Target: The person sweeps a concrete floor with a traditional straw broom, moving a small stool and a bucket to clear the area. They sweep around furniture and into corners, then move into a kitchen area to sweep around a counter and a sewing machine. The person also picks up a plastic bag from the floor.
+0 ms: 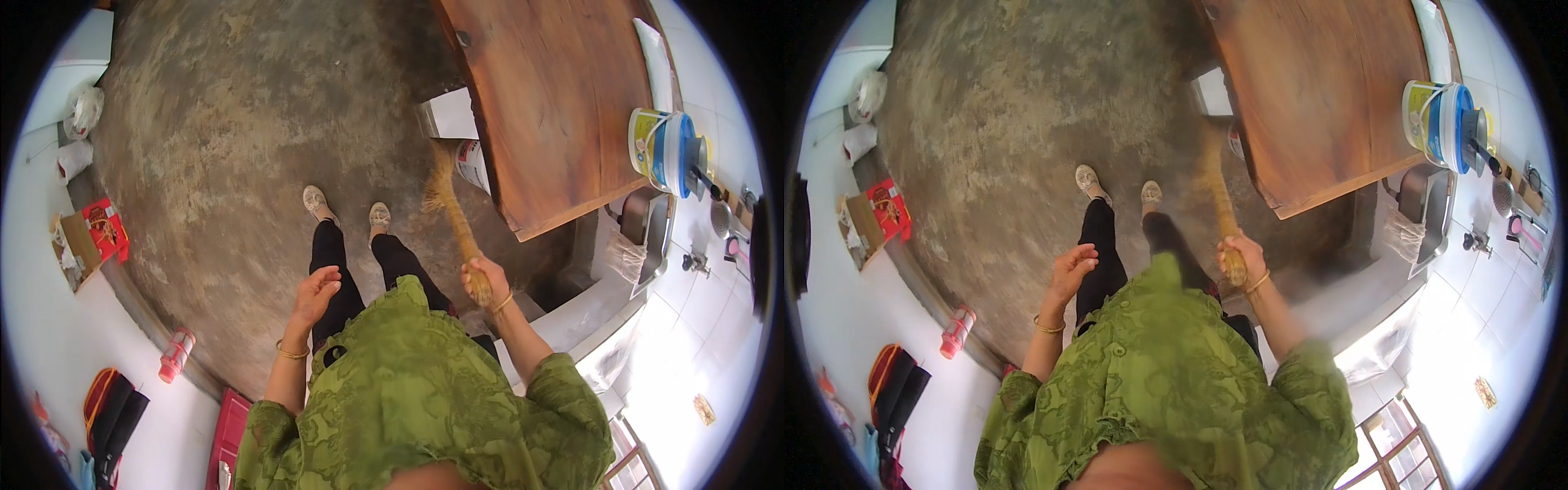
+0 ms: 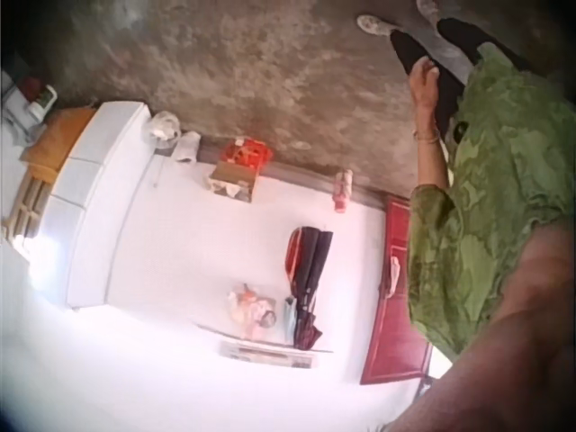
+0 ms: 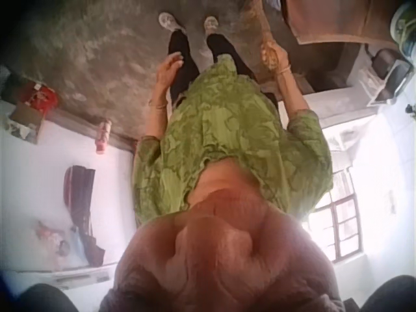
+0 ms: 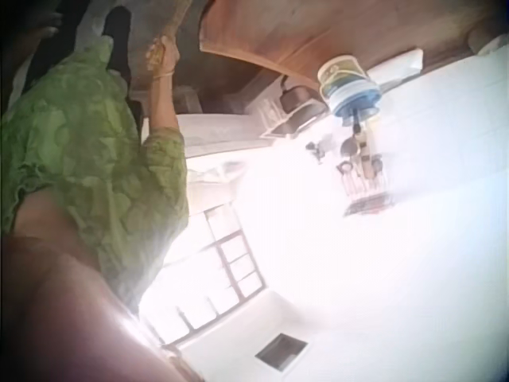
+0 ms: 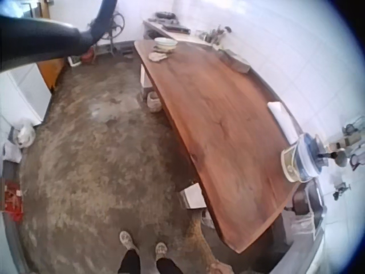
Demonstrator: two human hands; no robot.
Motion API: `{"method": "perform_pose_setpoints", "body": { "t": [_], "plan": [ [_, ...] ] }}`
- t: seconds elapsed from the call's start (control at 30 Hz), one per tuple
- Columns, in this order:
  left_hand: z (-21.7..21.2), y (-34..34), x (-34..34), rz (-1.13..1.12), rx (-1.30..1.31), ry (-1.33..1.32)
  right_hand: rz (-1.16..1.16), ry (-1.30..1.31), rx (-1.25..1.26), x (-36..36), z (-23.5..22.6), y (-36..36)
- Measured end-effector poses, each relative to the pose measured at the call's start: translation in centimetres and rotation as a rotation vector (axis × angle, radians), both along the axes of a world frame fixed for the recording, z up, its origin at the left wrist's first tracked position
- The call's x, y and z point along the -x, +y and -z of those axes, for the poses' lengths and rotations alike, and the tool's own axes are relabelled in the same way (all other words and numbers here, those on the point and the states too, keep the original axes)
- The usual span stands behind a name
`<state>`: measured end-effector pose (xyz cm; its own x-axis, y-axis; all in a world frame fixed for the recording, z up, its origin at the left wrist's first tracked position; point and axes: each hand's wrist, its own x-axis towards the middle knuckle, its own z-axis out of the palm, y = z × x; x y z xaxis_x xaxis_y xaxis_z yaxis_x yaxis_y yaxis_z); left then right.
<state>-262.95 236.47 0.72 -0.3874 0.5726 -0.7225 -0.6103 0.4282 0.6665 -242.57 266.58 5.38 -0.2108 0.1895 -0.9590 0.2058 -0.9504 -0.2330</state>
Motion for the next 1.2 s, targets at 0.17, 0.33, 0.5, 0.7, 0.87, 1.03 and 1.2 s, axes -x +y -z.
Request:
{"method": "perform_pose_setpoints", "body": {
  "t": [0.17, 0.33, 0.5, 0.7, 0.87, 1.03, 1.2],
  "plan": [
    [1.2, -1.1, 5.1, 0.084, 0.042, 0.094, 0.110, -0.005, -0.098, 2.9, 11.9, 2.3],
    [2.2, -4.2, 8.9, -0.072, 0.039, 0.076, -0.214, -0.172, -0.272, 9.3, 16.2, -2.2],
    [1.7, -2.8, 11.1, -0.098, 0.040, -0.011, -0.364, -0.143, -0.151, 12.3, 10.9, -9.6],
    [2.1, -2.5, 11.6, 0.012, -0.007, -0.005, -0.457, 0.072, 0.033, 18.2, 3.9, -5.8],
    [2.8, -4.9, 12.8, -0.069, 0.038, -0.059, -0.815, -0.050, -0.669, 19.8, 11.0, -1.9],
    [3.4, -7.6, 13.8, -0.176, 0.041, -0.035, -0.740, -0.258, -0.872, 25.7, 19.9, 6.5],
    [3.5, -9.6, 14.2, -0.274, 0.135, -0.082, -0.594, -0.263, -0.666, 33.4, 20.9, 1.7]
  ]
}}
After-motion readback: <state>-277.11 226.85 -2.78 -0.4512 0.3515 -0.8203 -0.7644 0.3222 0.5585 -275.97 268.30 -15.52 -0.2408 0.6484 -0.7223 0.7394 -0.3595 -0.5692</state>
